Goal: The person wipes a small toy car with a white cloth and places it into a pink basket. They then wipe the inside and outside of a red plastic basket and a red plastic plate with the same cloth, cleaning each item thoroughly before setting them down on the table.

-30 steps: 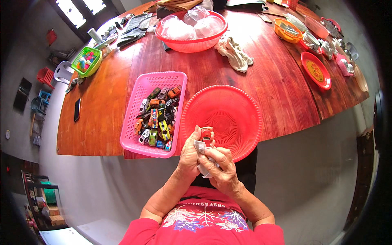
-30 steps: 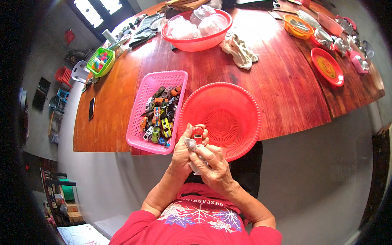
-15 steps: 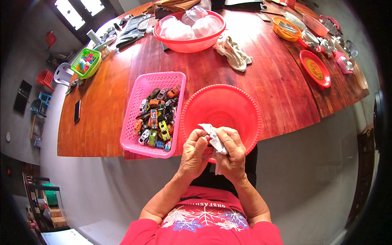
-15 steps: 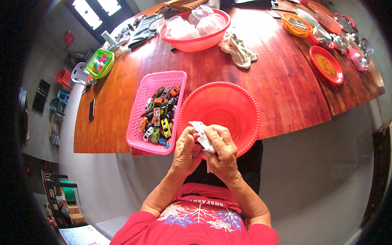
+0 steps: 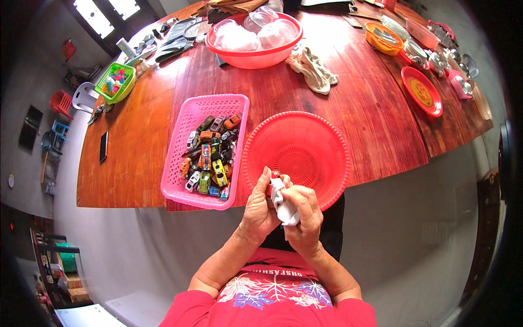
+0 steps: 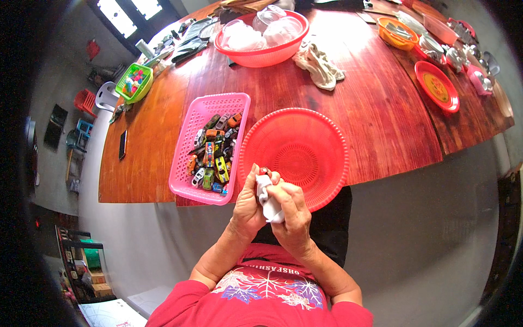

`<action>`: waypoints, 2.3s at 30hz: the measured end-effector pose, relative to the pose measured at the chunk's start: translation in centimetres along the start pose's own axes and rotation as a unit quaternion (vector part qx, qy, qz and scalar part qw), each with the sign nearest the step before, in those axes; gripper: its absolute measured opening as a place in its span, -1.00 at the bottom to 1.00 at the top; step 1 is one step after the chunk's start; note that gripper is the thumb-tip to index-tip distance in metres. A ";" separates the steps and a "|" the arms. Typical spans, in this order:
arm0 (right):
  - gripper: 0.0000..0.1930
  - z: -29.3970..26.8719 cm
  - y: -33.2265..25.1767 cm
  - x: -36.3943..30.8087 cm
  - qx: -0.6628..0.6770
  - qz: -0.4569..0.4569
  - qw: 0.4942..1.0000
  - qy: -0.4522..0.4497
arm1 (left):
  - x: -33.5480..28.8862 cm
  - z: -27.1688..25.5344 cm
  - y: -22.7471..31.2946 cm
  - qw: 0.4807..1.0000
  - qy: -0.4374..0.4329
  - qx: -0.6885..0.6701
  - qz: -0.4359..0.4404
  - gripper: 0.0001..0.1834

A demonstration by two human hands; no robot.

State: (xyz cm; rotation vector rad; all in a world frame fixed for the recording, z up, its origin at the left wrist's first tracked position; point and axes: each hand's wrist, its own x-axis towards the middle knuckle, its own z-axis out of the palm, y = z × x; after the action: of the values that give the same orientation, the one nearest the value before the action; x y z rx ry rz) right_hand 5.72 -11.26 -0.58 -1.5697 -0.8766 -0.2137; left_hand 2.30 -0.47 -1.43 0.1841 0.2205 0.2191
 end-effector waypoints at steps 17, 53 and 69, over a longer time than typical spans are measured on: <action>-0.55 0.0 0.0 0.5 -0.075 -0.058 0.993 -0.068 | -0.2 0.6 0.4 0.977 0.049 0.198 0.070 -0.69; -0.63 0.4 -0.2 -0.2 0.031 -0.010 0.997 -0.068 | -1.0 1.1 0.3 0.971 0.062 0.187 0.135 -0.80; -0.61 0.7 0.0 1.4 -0.065 -0.075 0.991 -0.092 | -0.9 -0.2 0.3 0.982 0.016 0.149 0.118 -0.73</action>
State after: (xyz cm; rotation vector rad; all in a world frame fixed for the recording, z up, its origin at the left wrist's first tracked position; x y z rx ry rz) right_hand 6.42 -10.10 0.09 -1.6641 -1.1464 -0.2412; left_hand 1.33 -0.36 -1.42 0.5062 0.2629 0.4256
